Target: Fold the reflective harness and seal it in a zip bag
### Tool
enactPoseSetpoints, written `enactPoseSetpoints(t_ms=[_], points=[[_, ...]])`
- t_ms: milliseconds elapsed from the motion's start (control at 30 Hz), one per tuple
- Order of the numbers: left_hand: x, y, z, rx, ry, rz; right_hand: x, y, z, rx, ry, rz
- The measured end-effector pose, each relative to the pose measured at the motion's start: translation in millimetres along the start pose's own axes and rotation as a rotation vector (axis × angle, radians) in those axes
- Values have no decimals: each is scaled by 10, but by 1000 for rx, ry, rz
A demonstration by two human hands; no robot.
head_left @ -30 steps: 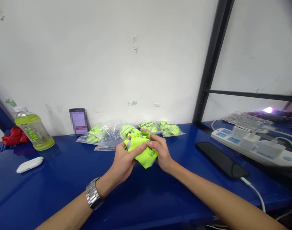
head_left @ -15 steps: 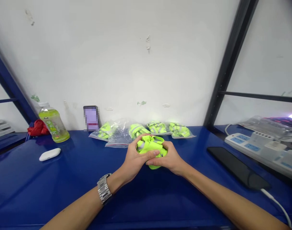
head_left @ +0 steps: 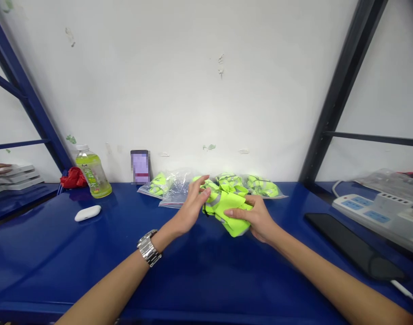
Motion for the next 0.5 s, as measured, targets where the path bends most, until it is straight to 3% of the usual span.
enactPoseSetpoints(t_ms=[133,267,400,500], points=[[54,443,-14,-692,-110,67,2,38,41,16,-52,-46],[174,796,143,-1314,-98,218,-1,23,39,-22,-107,-59],[231,893,305,-1574,23,362,17,-38,46,-16,-143,1],[219,842,300,-1584,91,302,43,-92,58,-14,-163,6]])
Point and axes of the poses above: each hand's wrist, its own x-axis away from the middle knuckle, its own y-axis out of the back of the hand, z = x × y, the point moved 1 cm from there along -x, towards the middle knuckle, and after that the axes turned 7 degrees about z, right-handed, at the moved point
